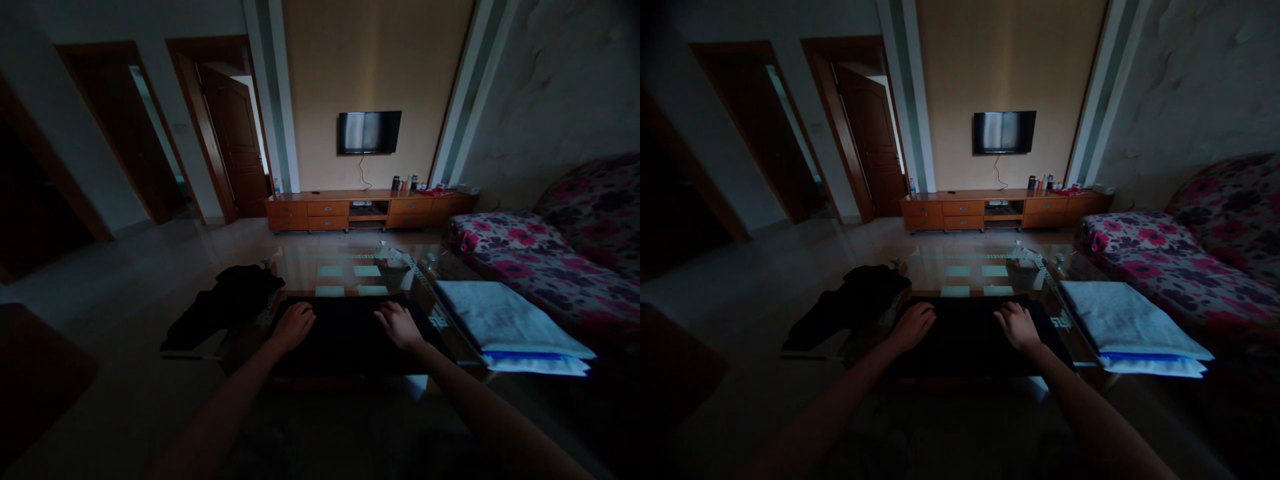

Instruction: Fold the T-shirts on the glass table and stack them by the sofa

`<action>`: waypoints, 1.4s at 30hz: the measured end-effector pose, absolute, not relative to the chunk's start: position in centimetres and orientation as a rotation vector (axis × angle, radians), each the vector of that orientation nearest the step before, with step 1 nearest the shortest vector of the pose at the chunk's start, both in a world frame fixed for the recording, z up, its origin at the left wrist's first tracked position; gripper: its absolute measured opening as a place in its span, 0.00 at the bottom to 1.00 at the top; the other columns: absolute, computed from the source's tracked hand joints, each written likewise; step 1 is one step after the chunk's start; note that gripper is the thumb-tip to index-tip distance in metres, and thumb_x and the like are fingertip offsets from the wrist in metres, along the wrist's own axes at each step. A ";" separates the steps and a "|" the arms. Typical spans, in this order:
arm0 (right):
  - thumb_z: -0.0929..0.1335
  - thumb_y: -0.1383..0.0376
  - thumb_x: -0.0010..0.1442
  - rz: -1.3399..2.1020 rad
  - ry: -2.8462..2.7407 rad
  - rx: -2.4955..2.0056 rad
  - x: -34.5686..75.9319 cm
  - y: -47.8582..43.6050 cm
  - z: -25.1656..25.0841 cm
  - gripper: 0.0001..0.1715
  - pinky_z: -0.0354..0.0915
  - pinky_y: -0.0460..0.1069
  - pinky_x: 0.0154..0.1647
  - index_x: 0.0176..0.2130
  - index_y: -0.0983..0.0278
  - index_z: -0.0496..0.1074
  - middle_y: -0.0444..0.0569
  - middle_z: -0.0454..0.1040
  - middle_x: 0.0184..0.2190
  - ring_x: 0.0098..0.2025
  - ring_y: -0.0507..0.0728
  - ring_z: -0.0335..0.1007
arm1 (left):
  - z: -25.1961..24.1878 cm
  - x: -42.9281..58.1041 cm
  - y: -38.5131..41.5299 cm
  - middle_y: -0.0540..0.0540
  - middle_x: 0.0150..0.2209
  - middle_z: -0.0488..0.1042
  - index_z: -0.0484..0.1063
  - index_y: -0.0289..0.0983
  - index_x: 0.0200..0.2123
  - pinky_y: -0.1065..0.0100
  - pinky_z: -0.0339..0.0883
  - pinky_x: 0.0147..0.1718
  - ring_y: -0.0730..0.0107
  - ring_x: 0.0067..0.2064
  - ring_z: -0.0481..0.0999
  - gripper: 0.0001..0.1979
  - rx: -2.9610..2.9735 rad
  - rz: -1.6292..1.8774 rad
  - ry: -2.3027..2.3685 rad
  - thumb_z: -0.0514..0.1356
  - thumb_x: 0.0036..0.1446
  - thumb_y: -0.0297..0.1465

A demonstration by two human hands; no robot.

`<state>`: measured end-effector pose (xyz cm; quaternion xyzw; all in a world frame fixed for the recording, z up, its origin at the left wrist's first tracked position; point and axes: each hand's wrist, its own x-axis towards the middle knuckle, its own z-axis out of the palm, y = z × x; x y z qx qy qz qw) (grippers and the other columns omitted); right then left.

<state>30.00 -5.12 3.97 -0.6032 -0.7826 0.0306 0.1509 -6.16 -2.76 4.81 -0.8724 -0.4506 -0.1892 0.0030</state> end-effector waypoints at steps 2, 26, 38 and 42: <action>0.52 0.48 0.71 0.066 -2.217 -1.801 29.0 -4.3 3.7 0.33 0.54 0.61 0.64 0.60 0.57 0.71 0.55 0.63 0.65 0.64 0.64 0.59 | 4.5 -5.0 -2.2 0.41 0.63 0.67 0.71 0.41 0.57 0.54 0.56 0.64 0.57 0.63 0.65 0.23 -2.748 -0.539 -1.451 0.49 0.69 0.46; 0.49 0.51 0.71 0.255 -2.369 -1.838 19.4 0.0 0.7 0.39 0.28 0.61 0.73 0.73 0.65 0.46 0.52 0.39 0.74 0.75 0.60 0.30 | 0.5 3.7 0.5 0.44 0.73 0.50 0.49 0.38 0.72 0.52 0.41 0.70 0.59 0.73 0.47 0.32 -2.828 -0.256 -1.619 0.44 0.67 0.39; 0.47 0.39 0.67 0.229 -2.224 -2.093 26.9 -0.9 0.2 0.50 0.32 0.59 0.73 0.74 0.66 0.41 0.54 0.35 0.75 0.75 0.60 0.28 | 1.5 -1.6 0.9 0.39 0.73 0.45 0.48 0.37 0.72 0.50 0.39 0.69 0.54 0.74 0.43 0.42 -2.691 -0.220 -1.808 0.42 0.64 0.58; 0.47 0.40 0.68 0.145 -2.164 -2.174 31.4 -1.3 -0.6 0.49 0.34 0.59 0.73 0.74 0.68 0.42 0.54 0.38 0.74 0.75 0.60 0.31 | 1.5 -4.8 1.2 0.37 0.73 0.46 0.47 0.35 0.72 0.49 0.39 0.69 0.52 0.73 0.45 0.43 -2.547 -0.165 -1.943 0.42 0.65 0.57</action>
